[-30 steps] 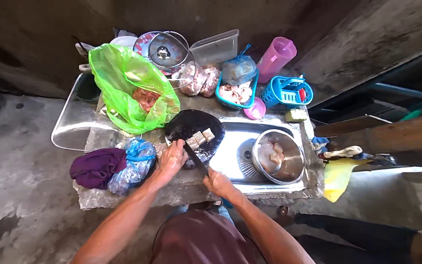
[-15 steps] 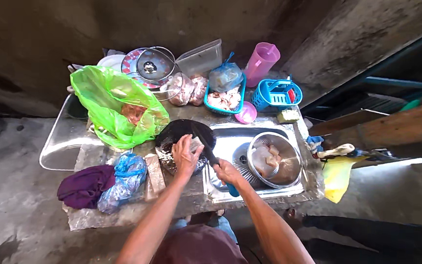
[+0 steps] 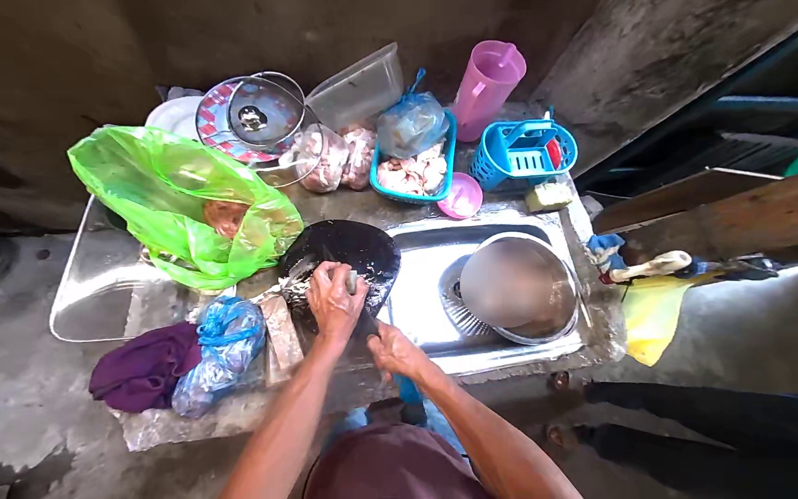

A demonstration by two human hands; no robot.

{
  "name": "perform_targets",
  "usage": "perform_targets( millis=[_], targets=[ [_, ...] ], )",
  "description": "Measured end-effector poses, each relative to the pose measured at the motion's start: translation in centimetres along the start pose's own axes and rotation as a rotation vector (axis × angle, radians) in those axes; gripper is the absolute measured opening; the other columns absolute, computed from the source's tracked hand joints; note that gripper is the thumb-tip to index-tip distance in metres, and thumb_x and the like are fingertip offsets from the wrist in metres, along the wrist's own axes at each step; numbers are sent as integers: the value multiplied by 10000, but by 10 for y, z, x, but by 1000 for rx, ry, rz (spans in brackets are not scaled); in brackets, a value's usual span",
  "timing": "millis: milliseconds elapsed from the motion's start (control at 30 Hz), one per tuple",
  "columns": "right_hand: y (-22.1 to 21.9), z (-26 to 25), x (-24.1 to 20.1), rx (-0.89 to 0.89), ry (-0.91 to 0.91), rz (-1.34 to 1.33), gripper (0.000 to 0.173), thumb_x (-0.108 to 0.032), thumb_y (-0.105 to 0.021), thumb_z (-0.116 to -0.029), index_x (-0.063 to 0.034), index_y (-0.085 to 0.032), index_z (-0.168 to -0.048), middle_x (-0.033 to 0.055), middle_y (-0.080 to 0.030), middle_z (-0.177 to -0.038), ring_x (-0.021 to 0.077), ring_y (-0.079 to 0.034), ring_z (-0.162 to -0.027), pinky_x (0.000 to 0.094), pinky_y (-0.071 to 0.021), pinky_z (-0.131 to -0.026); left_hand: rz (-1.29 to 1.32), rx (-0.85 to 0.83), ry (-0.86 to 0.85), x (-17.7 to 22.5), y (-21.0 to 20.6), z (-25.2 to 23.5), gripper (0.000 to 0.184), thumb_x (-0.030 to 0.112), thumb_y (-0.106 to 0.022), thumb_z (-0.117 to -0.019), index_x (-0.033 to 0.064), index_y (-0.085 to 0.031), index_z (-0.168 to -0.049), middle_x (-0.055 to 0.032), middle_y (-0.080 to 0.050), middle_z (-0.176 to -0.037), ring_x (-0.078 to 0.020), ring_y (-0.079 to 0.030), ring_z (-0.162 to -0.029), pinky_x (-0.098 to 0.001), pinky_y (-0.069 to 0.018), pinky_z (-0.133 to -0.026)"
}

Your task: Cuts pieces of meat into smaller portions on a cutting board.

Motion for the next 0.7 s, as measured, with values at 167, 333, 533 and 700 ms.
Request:
perform_targets(
  millis=[167, 333, 533, 700],
  targets=[
    [-21, -1, 5, -45, 25, -168, 368, -226, -411, -1097, -67, -456, -1425, 59, -542, -735, 159, -568, -531, 332, -533, -513, 49, 46, -36, -6, 6, 9, 300, 266, -725, -847, 60, -742, -1065, -255, -653, -1185, -430, -653, -1077, -535, -550, -885],
    [-21, 4, -4, -49, 66, -224, 341, -188, -417, -1092, -27, -456, -1391, 62, -531, -714, 159, -564, -526, 325, -528, -514, 211, 161, -14, -4, 3, 9, 240, 172, -725, -859, 22, -750, -1045, -273, -624, -1173, -365, -630, -1102, -405, -534, -943],
    [34, 58, 26, 242, 80, -318, 327, -186, -412, -1076, -24, -523, -1337, 53, -564, -714, 150, -582, -535, 333, -545, -510, 592, 123, -52, 97, -32, 15, 284, 122, -750, -829, -30, -727, -1067, -243, -602, -1218, -286, -622, -1130, -359, -543, -958],
    [107, 128, 80, 650, -98, -241, 370, -187, -419, -1067, 0, -505, -1375, 73, -607, -736, 170, -616, -541, 365, -576, -518, 838, -357, 21, 218, -83, 30, 419, 156, -712, -903, 53, -639, -1303, -179, -581, -1358, -282, -627, -1176, -468, -575, -934]
  ],
)
Point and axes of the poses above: each hand's wrist, its own z-axis away from the middle knuckle, its own y-axis out of the back of the hand, x = y × z, the point moved 2 cm from there along -z, towards the middle knuckle
